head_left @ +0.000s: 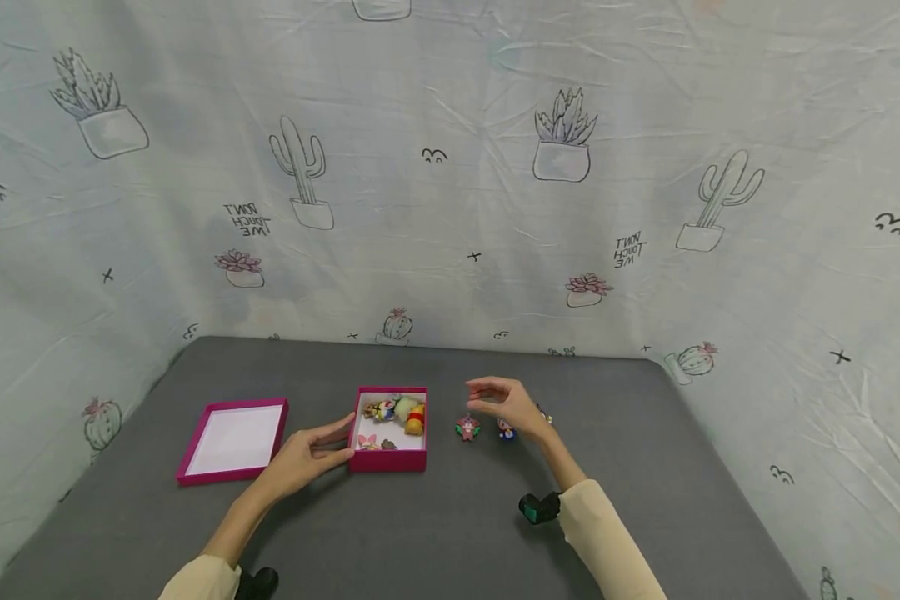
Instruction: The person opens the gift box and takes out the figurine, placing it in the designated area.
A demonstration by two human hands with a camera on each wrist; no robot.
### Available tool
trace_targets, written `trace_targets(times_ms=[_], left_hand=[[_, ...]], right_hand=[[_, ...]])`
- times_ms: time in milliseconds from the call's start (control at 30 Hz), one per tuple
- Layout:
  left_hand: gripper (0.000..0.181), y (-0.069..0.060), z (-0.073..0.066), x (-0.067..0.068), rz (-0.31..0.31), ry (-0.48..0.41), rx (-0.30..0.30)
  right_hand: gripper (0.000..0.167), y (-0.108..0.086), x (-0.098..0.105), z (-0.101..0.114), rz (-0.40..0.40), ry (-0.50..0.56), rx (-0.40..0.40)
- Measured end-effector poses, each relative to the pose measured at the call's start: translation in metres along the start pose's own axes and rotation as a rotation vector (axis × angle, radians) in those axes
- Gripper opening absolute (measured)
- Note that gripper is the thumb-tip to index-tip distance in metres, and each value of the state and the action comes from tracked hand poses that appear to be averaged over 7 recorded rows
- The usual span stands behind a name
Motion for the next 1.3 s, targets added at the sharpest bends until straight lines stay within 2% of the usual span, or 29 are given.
trace_targets(times_ms=[100,233,400,533,700,900,1067,1167,1300], left_hand=[[0.063,-0.001,0.0,0.0,-0.005,0.008,-0.002],[0.062,-0.002,0.0,0.0,-0.002,0.024,-0.009],[0.062,-0.003,0.002,-0.002,-0.003,0.027,-0.007],[0.062,-0.002,0.002,-0.003,-0.002,0.011,-0.021],[0.063,-0.002,0.001,-0.003,-0.002,0.012,-0.025],[0.063,-0.002,0.001,0.0,-0.005,0.019,-0.018],[0.063,-0.002,0.001,0.001,-0.01,0.019,-0.02],[0.063,-0.002,0.001,0.0,-0.007,0.024,-0.026],[0.063,-0.001,0.0,0.001,-0.016,0.03,-0.032]], right_hand=[[0.036,0.005,-0.025,-0.003,0.036,0.004,0.003],[0.04,0.011,-0.046,-0.005,0.061,0.009,-0.037],[0.041,0.018,-0.062,-0.008,0.081,-0.045,-0.132],[0.04,0.022,-0.068,-0.01,0.059,-0.132,-0.166],[0.038,0.025,-0.073,-0.005,0.0,-0.286,-0.131],[0.035,0.033,-0.083,0.014,-0.073,-0.514,-0.019],[0.038,0.04,-0.093,0.023,-0.075,-0.613,0.036],[0.038,0.042,-0.096,0.023,-0.083,-0.63,0.012],[0.04,0.044,-0.095,0.02,-0.117,-0.673,-0.07]])
Point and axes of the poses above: each hand's wrist, its own y-axis towards the middle knuckle, its own x-axis out of the back of the hand, z = x × y, the point moved 10 cm from there along y, towards the middle knuckle, and after that the axes turned 6 degrees about -x, right-handed, at the moved point
